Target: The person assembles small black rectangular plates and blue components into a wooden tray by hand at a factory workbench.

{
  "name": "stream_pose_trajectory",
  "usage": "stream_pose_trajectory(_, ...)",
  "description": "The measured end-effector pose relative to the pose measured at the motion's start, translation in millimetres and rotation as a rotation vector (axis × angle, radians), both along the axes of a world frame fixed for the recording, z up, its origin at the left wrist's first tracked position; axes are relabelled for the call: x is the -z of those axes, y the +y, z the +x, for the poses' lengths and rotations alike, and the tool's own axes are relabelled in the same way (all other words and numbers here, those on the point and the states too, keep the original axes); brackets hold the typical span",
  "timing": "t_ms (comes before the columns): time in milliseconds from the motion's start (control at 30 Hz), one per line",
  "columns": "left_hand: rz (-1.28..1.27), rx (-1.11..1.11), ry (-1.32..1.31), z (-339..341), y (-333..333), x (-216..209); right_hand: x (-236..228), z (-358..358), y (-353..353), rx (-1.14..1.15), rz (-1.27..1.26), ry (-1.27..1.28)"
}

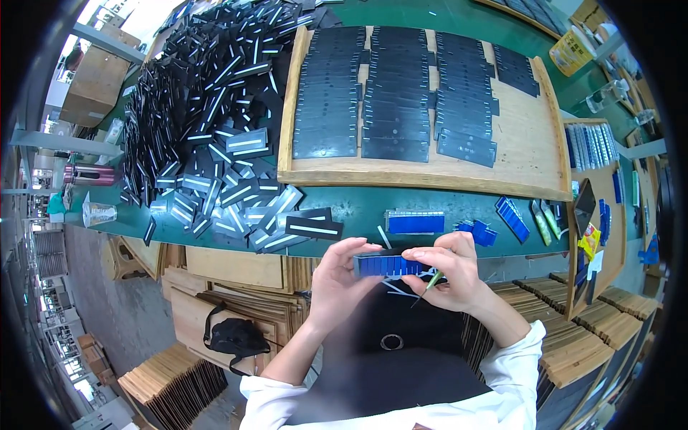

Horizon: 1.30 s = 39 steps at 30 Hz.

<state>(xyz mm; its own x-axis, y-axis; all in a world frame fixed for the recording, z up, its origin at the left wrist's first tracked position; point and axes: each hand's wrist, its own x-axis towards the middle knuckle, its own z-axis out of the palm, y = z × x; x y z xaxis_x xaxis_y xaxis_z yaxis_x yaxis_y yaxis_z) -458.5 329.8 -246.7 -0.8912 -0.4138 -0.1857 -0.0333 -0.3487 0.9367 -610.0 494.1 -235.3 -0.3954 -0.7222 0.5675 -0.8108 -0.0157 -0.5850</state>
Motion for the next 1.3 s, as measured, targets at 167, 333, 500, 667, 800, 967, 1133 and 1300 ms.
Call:
stream_pose_trajectory(167,0.002,-0.009,0.003,0,0,2,1,0,0,0.001,-0.008,0.011)
stream_pose_trajectory(333,0.004,-0.003,0.004,-1,1,1,0,0,0,0.007,-0.011,0.014)
stream_pose_trajectory(500,0.082,0.009,0.006,-1,-1,4,2,-5,0,-0.026,0.032,0.025)
stream_pose_trajectory(667,0.141,0.026,0.040,2,-3,2,-2,-4,-5,-0.035,0.014,-0.018)
stream_pose_trajectory(800,0.158,0.018,0.041,1,-4,2,-2,-4,-7,-0.042,-0.007,-0.014)
stream_pose_trajectory(967,0.152,0.011,0.058,0,-4,4,-2,-5,-7,-0.034,-0.013,-0.006)
stream_pose_trajectory(1133,0.143,-0.003,0.065,2,-3,1,0,-4,-6,-0.048,0.001,-0.021)
stream_pose_trajectory(1300,0.043,0.013,0.095,2,1,-7,-14,-4,-12,0.001,0.046,-0.119)
